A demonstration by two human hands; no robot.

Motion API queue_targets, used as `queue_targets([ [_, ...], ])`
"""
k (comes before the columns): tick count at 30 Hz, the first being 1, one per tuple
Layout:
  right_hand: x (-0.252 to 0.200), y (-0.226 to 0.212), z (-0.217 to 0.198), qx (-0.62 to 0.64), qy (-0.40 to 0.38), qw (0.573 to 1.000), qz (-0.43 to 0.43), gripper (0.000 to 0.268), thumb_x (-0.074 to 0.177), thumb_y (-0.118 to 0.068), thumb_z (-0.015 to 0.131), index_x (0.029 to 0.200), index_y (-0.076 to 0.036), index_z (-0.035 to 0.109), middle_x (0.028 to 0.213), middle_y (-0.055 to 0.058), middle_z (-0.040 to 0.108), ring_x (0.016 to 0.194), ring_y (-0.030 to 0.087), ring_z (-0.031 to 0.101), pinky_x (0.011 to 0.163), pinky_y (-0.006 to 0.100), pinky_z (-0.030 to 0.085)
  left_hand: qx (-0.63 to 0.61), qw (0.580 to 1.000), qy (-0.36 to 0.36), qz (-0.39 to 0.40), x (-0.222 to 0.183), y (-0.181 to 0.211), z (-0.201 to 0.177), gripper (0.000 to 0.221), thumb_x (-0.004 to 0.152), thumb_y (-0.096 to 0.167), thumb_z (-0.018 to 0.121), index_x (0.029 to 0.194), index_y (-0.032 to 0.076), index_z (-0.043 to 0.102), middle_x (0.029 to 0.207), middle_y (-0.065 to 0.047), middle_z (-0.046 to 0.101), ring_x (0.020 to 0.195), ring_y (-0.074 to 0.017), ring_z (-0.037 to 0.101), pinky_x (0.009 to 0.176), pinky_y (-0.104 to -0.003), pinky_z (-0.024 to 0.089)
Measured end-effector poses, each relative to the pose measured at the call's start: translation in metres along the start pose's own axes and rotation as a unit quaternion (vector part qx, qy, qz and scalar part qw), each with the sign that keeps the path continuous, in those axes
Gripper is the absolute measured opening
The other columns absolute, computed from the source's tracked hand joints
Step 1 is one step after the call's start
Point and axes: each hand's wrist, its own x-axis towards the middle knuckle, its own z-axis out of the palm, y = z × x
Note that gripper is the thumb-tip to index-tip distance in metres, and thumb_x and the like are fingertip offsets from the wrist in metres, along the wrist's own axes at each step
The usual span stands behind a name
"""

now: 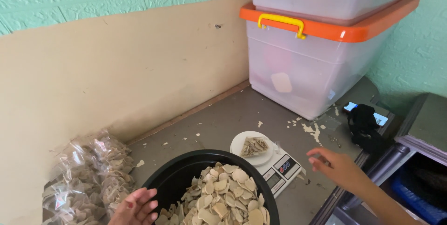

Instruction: Packaging small chips into plastic bags using a spoon and weighing them on a digital scale.

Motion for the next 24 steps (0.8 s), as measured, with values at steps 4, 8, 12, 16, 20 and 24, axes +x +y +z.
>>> queue_targets([
  [4,-0.004,-0.003,0.002,0.0,-0.008,1.0,0.017,0.037,0.099,-0.046,0.05,0.13,-0.036,0.066,0.087,-0.014,0.083,0.048,0.004,0.049,0.05,0.018,0.04,-0.011,0.995,-0.012,0.103,-0.041,-0.004,0.019,0.055,0.103,0.028,0.039,0.146,-0.005,0.047,0.143,-0.03,0.057,0.118,-0.0434,0.052,0.097,-0.055,0.04],
  [8,0.006,-0.014,0.013,-0.04,-0.034,0.999,0.009,0.04,0.1,-0.051,0.045,0.135,-0.038,0.06,0.091,-0.015,0.081,0.052,0.001,0.056,0.053,0.014,0.048,-0.019,0.981,-0.023,0.19,-0.049,-0.013,0.019,0.047,0.106,0.019,0.042,0.139,-0.012,0.053,0.132,-0.036,0.063,0.107,-0.0453,0.058,0.087,-0.053,0.044],
  [12,0.023,-0.039,0.029,-0.013,-0.035,0.999,-0.007,0.045,0.098,-0.049,0.054,0.14,-0.035,0.056,0.101,-0.008,0.081,0.091,0.006,0.077,0.08,0.024,0.065,-0.022,0.981,-0.018,0.191,-0.045,-0.014,0.018,0.043,0.108,0.019,0.04,0.138,-0.011,0.053,0.132,-0.036,0.062,0.109,-0.0438,0.057,0.09,-0.051,0.044],
  [16,0.035,-0.068,0.037,-0.015,-0.04,0.999,-0.032,0.032,0.1,-0.04,0.057,0.131,-0.035,0.059,0.089,-0.003,0.082,0.073,0.01,0.075,0.068,0.027,0.057,-0.02,0.981,-0.055,0.183,0.002,-0.021,-0.009,0.045,0.107,0.021,0.041,0.141,-0.006,0.053,0.136,-0.033,0.063,0.107,-0.0401,0.059,0.087,-0.05,0.045],
  [20,0.054,-0.078,0.028,-0.007,0.011,0.995,-0.096,0.023,0.103,-0.036,0.051,0.11,-0.027,0.071,0.072,-0.008,0.079,0.046,0.009,0.054,0.053,0.028,0.044,-0.017,0.973,-0.093,0.211,0.017,-0.028,-0.015,0.045,0.102,0.021,0.049,0.137,-0.006,0.058,0.131,-0.034,0.068,0.099,-0.0386,0.065,0.078,-0.046,0.051],
  [24,0.037,-0.124,-0.025,-0.013,0.023,0.996,-0.088,0.023,0.105,-0.027,0.046,0.109,-0.026,0.069,0.086,-0.008,0.082,0.043,0.007,0.043,0.046,0.025,0.033,-0.025,0.981,-0.043,0.187,-0.06,-0.008,0.034,0.038,0.107,0.012,0.044,0.134,-0.009,0.059,0.129,-0.033,0.069,0.104,-0.0408,0.063,0.086,-0.046,0.048],
])
